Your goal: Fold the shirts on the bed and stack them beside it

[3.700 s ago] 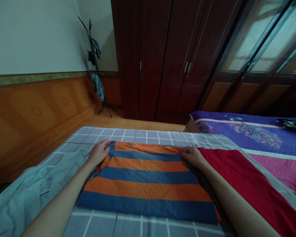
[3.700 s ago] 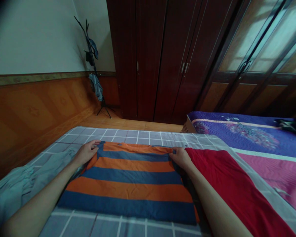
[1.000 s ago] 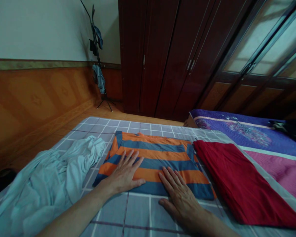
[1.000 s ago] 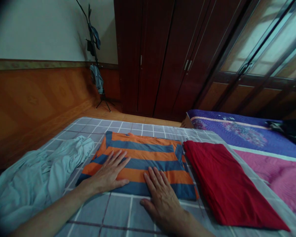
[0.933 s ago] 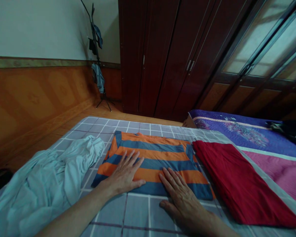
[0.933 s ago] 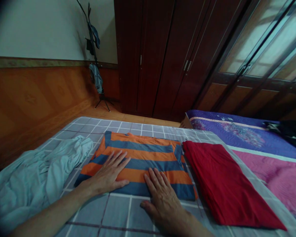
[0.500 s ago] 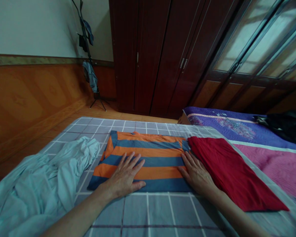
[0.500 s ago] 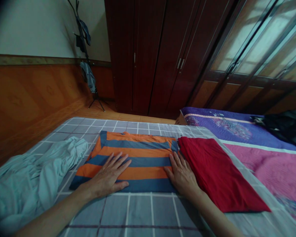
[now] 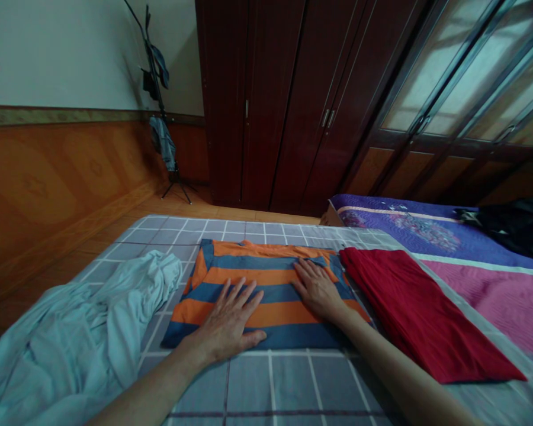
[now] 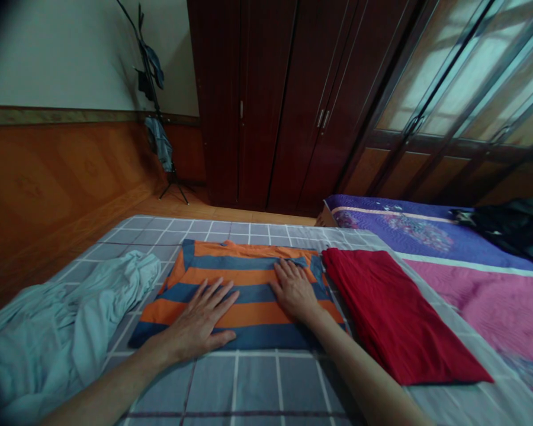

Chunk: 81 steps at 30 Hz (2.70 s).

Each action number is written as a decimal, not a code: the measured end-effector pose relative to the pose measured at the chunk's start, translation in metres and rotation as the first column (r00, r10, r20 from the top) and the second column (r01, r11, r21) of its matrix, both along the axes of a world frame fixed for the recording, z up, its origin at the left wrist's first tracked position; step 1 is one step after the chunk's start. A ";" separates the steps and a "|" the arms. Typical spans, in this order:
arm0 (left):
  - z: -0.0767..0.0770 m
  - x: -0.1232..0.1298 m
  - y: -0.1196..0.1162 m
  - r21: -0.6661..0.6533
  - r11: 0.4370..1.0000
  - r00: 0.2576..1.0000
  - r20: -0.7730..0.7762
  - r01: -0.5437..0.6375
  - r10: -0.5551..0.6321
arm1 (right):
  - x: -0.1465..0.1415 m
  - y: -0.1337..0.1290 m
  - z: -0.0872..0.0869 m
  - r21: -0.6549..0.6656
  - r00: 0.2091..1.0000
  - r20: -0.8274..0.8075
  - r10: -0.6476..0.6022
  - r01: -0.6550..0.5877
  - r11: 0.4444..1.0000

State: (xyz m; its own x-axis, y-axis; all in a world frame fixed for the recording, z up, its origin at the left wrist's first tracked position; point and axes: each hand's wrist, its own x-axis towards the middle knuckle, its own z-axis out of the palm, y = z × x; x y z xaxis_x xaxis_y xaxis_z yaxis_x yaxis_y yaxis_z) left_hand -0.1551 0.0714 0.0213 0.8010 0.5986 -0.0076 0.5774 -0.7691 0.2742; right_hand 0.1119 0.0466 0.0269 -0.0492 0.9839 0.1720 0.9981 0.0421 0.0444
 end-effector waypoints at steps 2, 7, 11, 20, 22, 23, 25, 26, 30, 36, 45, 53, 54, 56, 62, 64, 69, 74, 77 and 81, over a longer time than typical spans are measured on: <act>0.000 0.000 0.001 -0.009 1.000 1.000 -0.002 -0.001 0.001 | 0.018 0.009 0.005 0.045 0.992 0.014 -0.127 0.126 0.991; -0.004 0.000 0.002 0.003 1.000 1.000 0.003 -0.001 0.001 | -0.016 0.007 0.000 0.041 1.000 0.003 0.003 -0.003 0.999; -0.006 -0.001 0.002 0.008 1.000 1.000 0.023 0.009 -0.009 | -0.027 0.015 -0.006 -0.050 0.959 -0.071 0.275 -0.278 0.959; -0.007 -0.001 0.002 0.001 1.000 0.999 0.035 0.001 -0.001 | 0.015 0.044 -0.003 0.014 0.999 -0.051 0.015 -0.014 1.000; -0.006 -0.001 0.001 -0.001 1.000 1.000 0.028 0.002 -0.001 | 0.008 0.044 -0.003 0.019 0.999 -0.047 0.017 -0.016 1.000; -0.005 -0.001 0.001 -0.002 1.000 1.000 0.024 0.001 -0.001 | 0.005 0.044 -0.002 0.032 0.999 -0.048 -0.012 0.013 0.999; -0.003 -0.001 0.001 0.001 1.000 1.000 0.016 -0.001 0.001 | -0.002 0.043 0.002 0.064 0.996 -0.052 -0.077 0.080 0.995; -0.003 -0.001 0.001 0.004 1.000 1.000 0.010 -0.002 0.002 | -0.007 0.040 0.004 0.074 0.995 -0.052 -0.090 0.094 0.993; -0.003 0.000 0.000 0.022 1.000 1.000 0.000 0.008 -0.008 | -0.042 0.011 0.001 0.054 0.991 -0.079 0.109 -0.105 0.993; -0.008 0.000 0.001 0.055 0.998 1.000 0.016 0.002 -0.003 | -0.077 -0.023 -0.018 0.013 0.937 -0.208 0.282 -0.285 0.958; 0.024 0.027 0.020 -0.071 0.997 0.999 0.000 0.039 -0.039 | -0.071 -0.020 -0.018 0.005 0.873 -0.246 0.421 -0.434 0.901; 0.001 0.007 0.117 0.119 0.964 0.967 -0.062 -0.239 0.248 | -0.071 -0.023 -0.014 -0.014 0.886 -0.283 0.368 -0.388 0.922; -0.003 0.003 0.122 0.144 0.946 0.953 -0.043 -0.290 0.299 | -0.070 -0.022 -0.014 -0.013 0.885 -0.285 0.367 -0.387 0.922; -0.006 -0.001 0.125 0.181 0.918 0.933 -0.005 -0.352 0.359 | -0.070 -0.022 -0.015 -0.010 0.885 -0.286 0.368 -0.386 0.922; -0.004 0.007 0.109 0.172 0.959 0.974 0.038 -0.227 0.223 | -0.073 -0.021 -0.017 -0.036 0.888 -0.274 0.369 -0.392 0.919; -0.003 0.010 0.106 0.144 0.964 0.974 0.036 -0.225 0.222 | -0.068 -0.016 -0.014 -0.039 0.888 -0.278 0.367 -0.392 0.919; -0.003 0.008 0.107 0.140 0.975 0.984 0.033 -0.175 0.172 | -0.025 0.015 -0.012 0.051 0.960 -0.201 0.194 -0.187 0.981; -0.003 0.001 0.108 0.097 0.968 0.973 0.009 -0.230 0.230 | 0.011 0.032 -0.024 0.095 0.996 0.020 -0.091 0.089 0.992; -0.002 0.000 0.105 0.090 0.966 0.970 0.002 -0.241 0.241 | 0.013 0.030 -0.029 0.154 0.988 0.071 -0.139 0.126 0.980; 0.004 0.004 0.100 0.128 0.977 0.984 0.076 -0.170 0.162 | 0.016 0.031 -0.028 0.198 0.987 0.083 -0.135 0.117 0.973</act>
State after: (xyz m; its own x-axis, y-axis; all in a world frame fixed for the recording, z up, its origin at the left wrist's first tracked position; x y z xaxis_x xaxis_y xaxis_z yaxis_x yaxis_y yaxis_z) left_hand -0.1511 0.1711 0.0253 0.6865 0.7153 0.1303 0.6842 -0.6962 0.2170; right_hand 0.1280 0.0775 -0.0009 0.0477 0.9321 0.3591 0.9856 -0.1022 0.1345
